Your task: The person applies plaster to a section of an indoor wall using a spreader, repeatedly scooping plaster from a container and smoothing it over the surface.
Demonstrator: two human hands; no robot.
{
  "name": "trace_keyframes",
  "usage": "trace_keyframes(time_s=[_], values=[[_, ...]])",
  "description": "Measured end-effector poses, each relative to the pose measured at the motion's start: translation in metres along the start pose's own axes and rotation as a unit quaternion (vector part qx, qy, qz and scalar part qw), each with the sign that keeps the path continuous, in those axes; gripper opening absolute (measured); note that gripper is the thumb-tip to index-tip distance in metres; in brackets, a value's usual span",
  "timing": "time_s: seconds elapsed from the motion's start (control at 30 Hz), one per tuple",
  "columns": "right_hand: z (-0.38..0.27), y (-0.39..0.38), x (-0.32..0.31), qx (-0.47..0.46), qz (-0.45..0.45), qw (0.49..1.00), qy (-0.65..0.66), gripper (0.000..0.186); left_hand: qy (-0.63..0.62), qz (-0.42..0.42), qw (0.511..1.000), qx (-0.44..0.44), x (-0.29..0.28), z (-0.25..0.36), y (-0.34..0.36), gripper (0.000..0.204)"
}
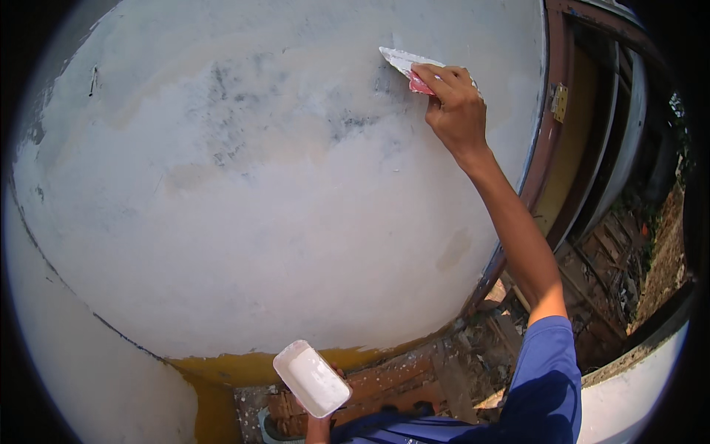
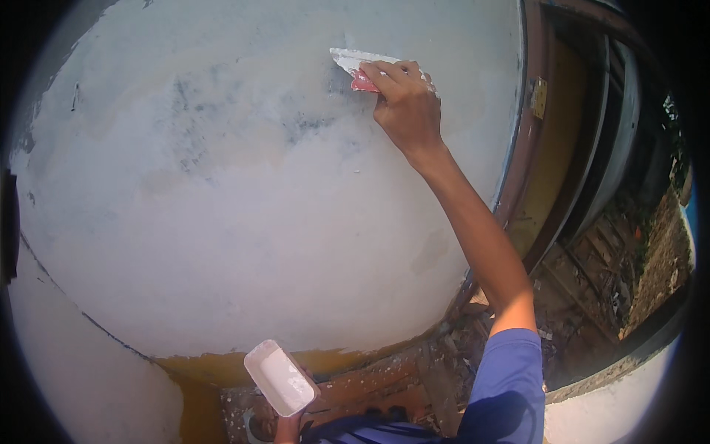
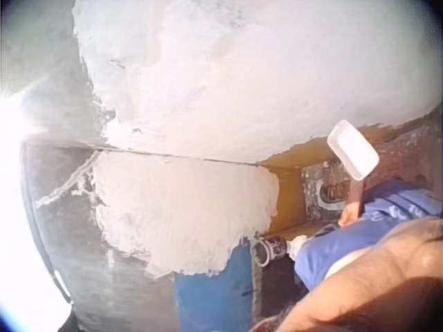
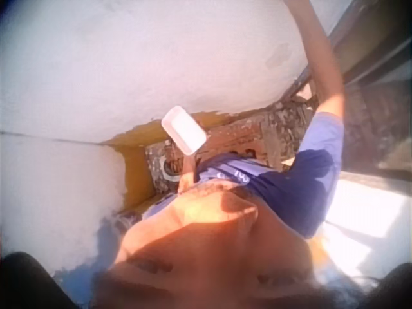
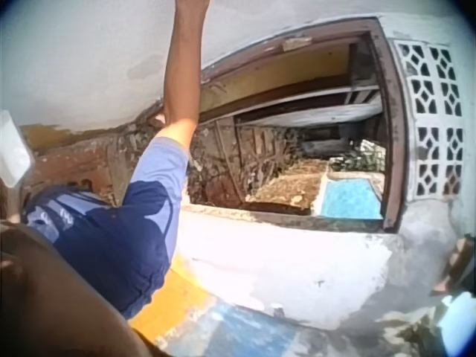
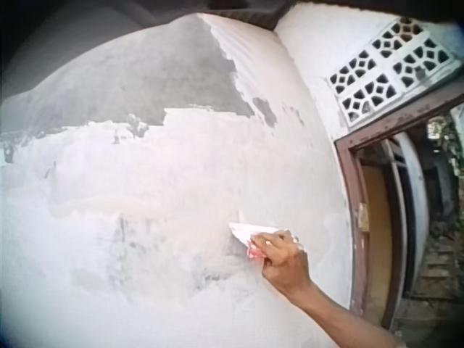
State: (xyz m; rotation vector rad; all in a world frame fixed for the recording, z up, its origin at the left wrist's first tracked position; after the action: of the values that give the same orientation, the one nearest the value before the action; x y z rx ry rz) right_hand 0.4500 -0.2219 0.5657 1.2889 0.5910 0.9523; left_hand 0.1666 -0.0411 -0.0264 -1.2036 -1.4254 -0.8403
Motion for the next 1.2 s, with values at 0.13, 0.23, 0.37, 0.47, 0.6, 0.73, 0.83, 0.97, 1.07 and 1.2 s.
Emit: trace_keyframes(time_s=[0.13, 0.23, 0.37, 0.47, 0.6, 0.73, 0.83, 0.97, 1.07, 1.2], values=[[-0.025, -0.088, 0.012, -0.009, -0.107, 0.994, 0.007, 0.056, 0.031, -0.032, 0.999, 0.006, 0.002, 0.000, 0.001, 0.088], [-0.054, -0.155, 0.008, -0.006, -0.241, 0.969, 0.062, 0.047, 0.049, -0.048, 0.998, 0.007, 0.011, -0.006, 0.003, 0.089], [-0.056, -0.080, -0.004, 0.013, -0.146, 0.985, 0.094, 0.048, 0.060, -0.040, 0.997, 0.023, 0.008, 0.002, 0.004, 0.090], [-0.050, -0.001, 0.010, -0.019, -0.032, 0.999, 0.031, 0.058, 0.063, -0.042, 0.997, 0.023, 0.006, 0.005, 0.004, 0.092], [-0.068, -0.001, 0.055, -0.071, -0.037, 0.995, -0.061, 0.050, 0.190, 0.005, 0.980, 0.063, 0.020, -0.002, 0.007, 0.068], [-0.113, -0.133, 0.057, -0.129, -0.165, 0.978, -0.025, 0.053, 0.131, -0.105, 0.986, 0.024, 0.032, -0.011, 0.009, 0.107], [-0.126, -0.151, 0.033, -0.048, -0.253, 0.961, 0.104, 0.051, 0.139, -0.106, 0.984, 0.031, 0.027, 0.000, -0.003, 0.109], [-0.089, -0.018, 0.004, 0.021, -0.100, 0.986, 0.131, 0.042, 0.139, -0.121, 0.983, 0.023, 0.025, 0.013, -0.004, 0.108], [-0.045, 0.065, 0.020, -0.034, 0.029, 0.998, 0.049, 0.037, 0.093, -0.032, 0.995, 0.035, 0.037, -0.001, -0.009, 0.073], [-0.054, 0.069, 0.051, -0.102, -0.017, 0.995, -0.005, 0.039, 0.133, -0.045, 0.988, 0.065, 0.056, -0.002, -0.024, 0.068]])
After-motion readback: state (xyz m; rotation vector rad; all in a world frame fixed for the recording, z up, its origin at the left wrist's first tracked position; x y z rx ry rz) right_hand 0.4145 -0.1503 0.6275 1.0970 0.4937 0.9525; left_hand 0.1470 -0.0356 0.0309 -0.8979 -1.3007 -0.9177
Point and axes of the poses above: each hand's wrist, its own y-axis towards the middle knuckle, its own x-axis out of the palm, z = x × y, the point moved 9 cm from there along y, towards the middle knuckle, and after that the axes turned 7 degrees about z, right-handed, at the moved point
